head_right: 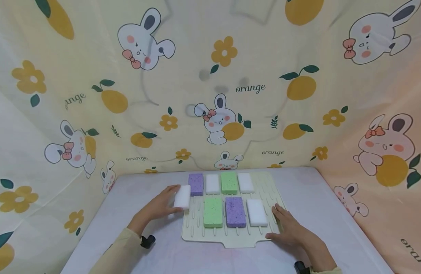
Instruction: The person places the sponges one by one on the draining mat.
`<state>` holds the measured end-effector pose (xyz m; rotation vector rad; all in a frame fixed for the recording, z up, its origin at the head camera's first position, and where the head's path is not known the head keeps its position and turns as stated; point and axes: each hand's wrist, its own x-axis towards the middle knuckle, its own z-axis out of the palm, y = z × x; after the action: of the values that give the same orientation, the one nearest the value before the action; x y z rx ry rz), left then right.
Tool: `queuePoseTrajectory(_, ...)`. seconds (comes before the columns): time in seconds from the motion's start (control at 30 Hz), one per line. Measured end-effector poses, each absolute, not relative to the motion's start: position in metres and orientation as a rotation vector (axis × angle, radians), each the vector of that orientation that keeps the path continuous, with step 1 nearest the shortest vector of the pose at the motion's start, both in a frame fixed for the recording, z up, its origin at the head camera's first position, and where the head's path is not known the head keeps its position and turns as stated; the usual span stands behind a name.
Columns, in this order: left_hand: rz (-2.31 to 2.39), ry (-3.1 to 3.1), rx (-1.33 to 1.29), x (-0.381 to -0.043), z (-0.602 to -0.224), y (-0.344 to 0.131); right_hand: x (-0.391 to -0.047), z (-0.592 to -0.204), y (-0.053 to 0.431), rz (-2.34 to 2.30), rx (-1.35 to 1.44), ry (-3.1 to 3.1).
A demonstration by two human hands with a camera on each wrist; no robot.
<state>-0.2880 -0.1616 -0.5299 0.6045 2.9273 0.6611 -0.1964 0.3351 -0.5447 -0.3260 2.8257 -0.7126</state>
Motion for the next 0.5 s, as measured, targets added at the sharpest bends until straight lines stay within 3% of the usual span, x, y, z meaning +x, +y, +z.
queuePoseTrajectory(0.5, 0.552, 2.957, 0.676, -0.265, -0.538, -0.137, -0.197, -0.546, 0.337, -0.727, -0.351, 2.824)
